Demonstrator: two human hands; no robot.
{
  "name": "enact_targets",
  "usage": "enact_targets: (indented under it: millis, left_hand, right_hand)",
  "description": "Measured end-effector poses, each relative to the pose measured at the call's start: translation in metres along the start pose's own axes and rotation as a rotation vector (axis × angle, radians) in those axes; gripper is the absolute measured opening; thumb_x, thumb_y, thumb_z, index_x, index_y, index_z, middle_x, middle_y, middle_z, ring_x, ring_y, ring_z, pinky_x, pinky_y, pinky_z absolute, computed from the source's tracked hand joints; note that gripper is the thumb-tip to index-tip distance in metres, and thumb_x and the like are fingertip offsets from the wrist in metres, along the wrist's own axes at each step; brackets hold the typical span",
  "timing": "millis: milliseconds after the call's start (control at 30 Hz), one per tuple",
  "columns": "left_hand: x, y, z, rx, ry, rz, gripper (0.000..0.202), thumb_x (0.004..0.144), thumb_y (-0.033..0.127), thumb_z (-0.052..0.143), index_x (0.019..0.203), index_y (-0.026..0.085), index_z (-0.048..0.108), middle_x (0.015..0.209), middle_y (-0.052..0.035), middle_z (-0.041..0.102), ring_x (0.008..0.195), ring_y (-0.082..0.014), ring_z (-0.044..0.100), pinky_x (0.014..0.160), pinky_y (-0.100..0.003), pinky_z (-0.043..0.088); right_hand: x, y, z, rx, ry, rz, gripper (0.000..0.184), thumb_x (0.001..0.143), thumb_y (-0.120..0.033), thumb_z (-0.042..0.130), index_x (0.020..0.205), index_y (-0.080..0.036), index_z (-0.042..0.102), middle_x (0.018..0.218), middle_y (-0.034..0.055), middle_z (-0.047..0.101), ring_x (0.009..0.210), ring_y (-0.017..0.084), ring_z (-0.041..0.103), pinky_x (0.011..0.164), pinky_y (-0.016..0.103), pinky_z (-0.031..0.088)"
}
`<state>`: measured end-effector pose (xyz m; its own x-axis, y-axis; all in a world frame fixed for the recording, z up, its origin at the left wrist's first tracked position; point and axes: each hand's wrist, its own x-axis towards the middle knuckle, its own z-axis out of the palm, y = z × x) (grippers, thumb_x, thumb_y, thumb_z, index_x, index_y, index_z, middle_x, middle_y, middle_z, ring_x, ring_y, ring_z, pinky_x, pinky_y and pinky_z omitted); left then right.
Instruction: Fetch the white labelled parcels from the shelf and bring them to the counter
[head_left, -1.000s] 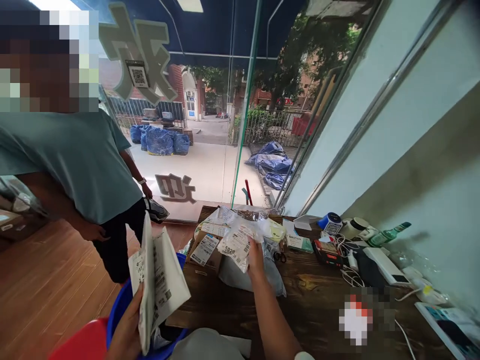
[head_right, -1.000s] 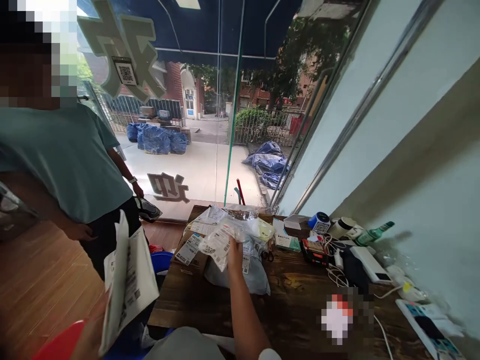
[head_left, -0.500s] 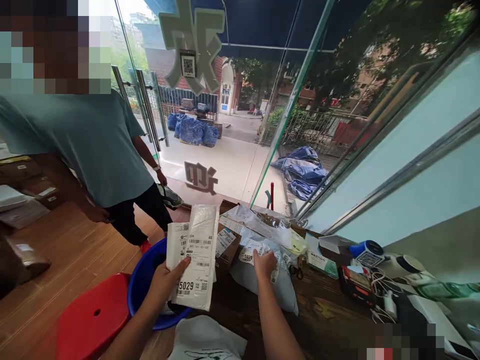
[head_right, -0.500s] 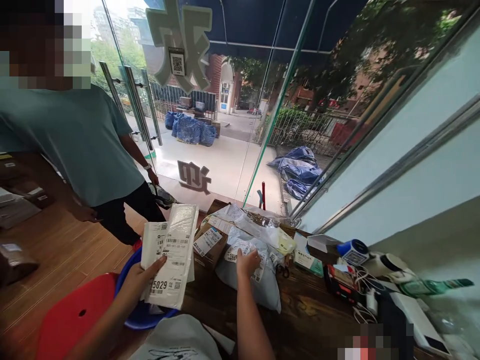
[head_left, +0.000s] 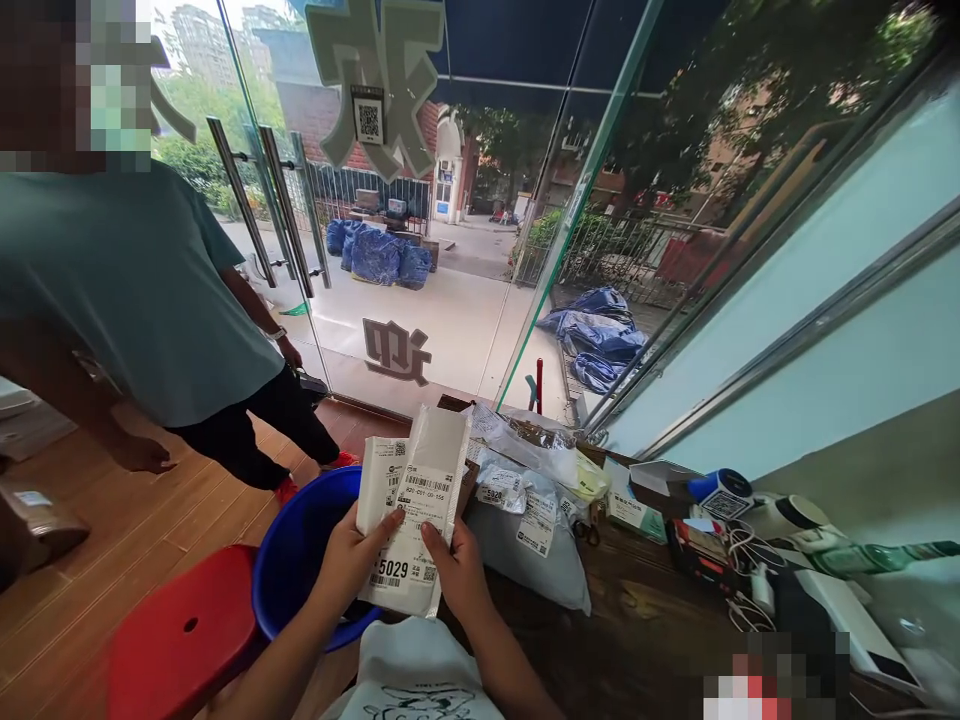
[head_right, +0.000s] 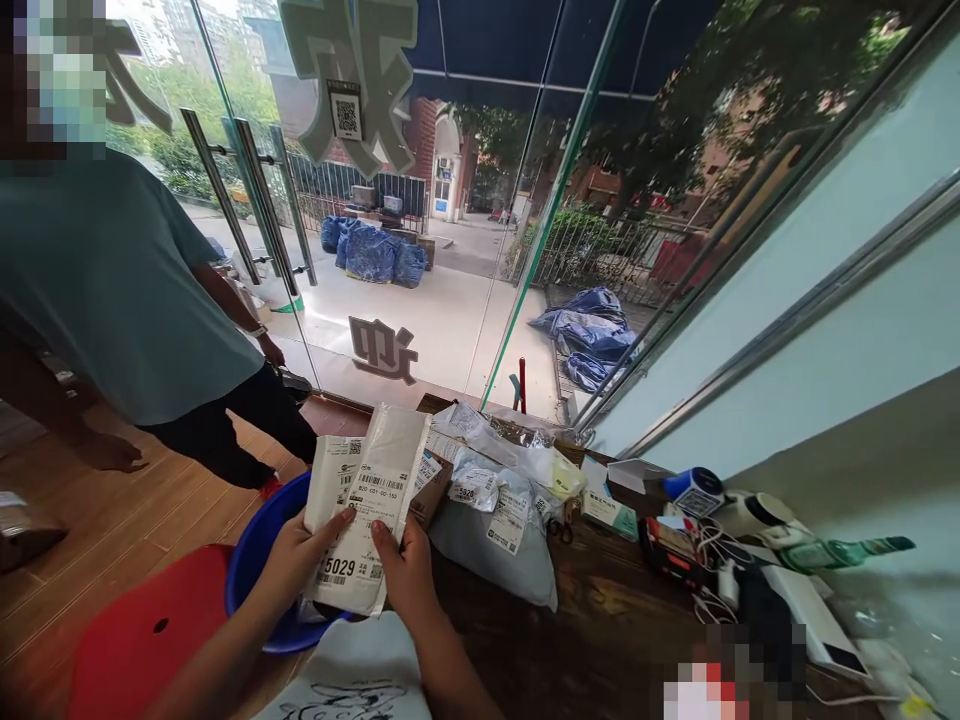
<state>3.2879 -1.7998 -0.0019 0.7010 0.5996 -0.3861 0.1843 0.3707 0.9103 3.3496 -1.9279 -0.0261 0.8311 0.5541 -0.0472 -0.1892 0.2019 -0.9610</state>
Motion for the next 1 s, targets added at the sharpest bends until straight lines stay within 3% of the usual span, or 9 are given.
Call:
enact_targets:
  millis: [533, 700, 833, 900, 1000]
  left_hand:
    - [-0.003, -0.002, 0.0, 0.05, -0.03, 0.037, 0.043, 0.063, 0.033, 0.083, 0.094, 0.012, 0.063, 0.086, -0.0123, 0.075, 0.082, -0.0297, 0.071, 0.06, -0.03, 0.06]
    - [-0.003, -0.006, 0.0, 0.045, -0.027, 0.023, 0.03, 0.072, 0.024, 0.077, 0.096, 0.01, 0.064, 0.087, -0.0127, 0.075, 0.08, -0.0274, 0.072, 0.061, -0.028, 0.06]
    - [-0.004, -0.004, 0.0, -0.061, -0.073, -0.049, 0.02, 0.091, 0.025, 0.056, 0.099, 0.009, 0.065, 0.082, -0.0122, 0.075, 0.071, -0.0236, 0.072, 0.058, -0.027, 0.058]
    - [-0.004, 0.0, 0.001, -0.097, -0.088, -0.087, 0.024, 0.094, 0.026, 0.05, 0.1, 0.008, 0.066, 0.077, -0.0117, 0.074, 0.061, -0.0219, 0.07, 0.051, -0.026, 0.056]
    - [-0.006, 0.009, 0.001, -0.108, -0.076, -0.129, 0.027, 0.095, 0.026, 0.048, 0.1, 0.007, 0.066, 0.073, -0.0119, 0.074, 0.051, -0.0206, 0.067, 0.043, -0.025, 0.051]
  right_hand:
    - [-0.007, -0.006, -0.006, -0.009, 0.03, 0.02, 0.046, 0.076, -0.053, 0.069, 0.106, -0.018, 0.067, 0.112, 0.0111, 0.071, 0.103, 0.029, 0.066, 0.088, 0.043, 0.055]
    - [-0.01, -0.005, -0.005, -0.03, 0.041, 0.002, 0.043, 0.077, -0.052, 0.068, 0.104, -0.019, 0.067, 0.11, 0.0106, 0.072, 0.101, 0.028, 0.066, 0.086, 0.041, 0.054]
    - [-0.011, -0.006, -0.004, -0.035, 0.05, -0.003, 0.044, 0.076, -0.054, 0.069, 0.102, -0.018, 0.069, 0.109, 0.0099, 0.072, 0.101, 0.029, 0.066, 0.087, 0.044, 0.053]
    - [-0.009, -0.008, -0.009, 0.03, 0.106, 0.039, 0.047, 0.069, -0.057, 0.074, 0.097, -0.019, 0.07, 0.103, 0.0091, 0.074, 0.096, 0.029, 0.067, 0.086, 0.044, 0.053]
    - [-0.003, -0.013, -0.029, 0.233, 0.313, 0.141, 0.054, 0.054, -0.057, 0.082, 0.09, -0.02, 0.07, 0.094, 0.0065, 0.075, 0.087, 0.026, 0.069, 0.081, 0.042, 0.055]
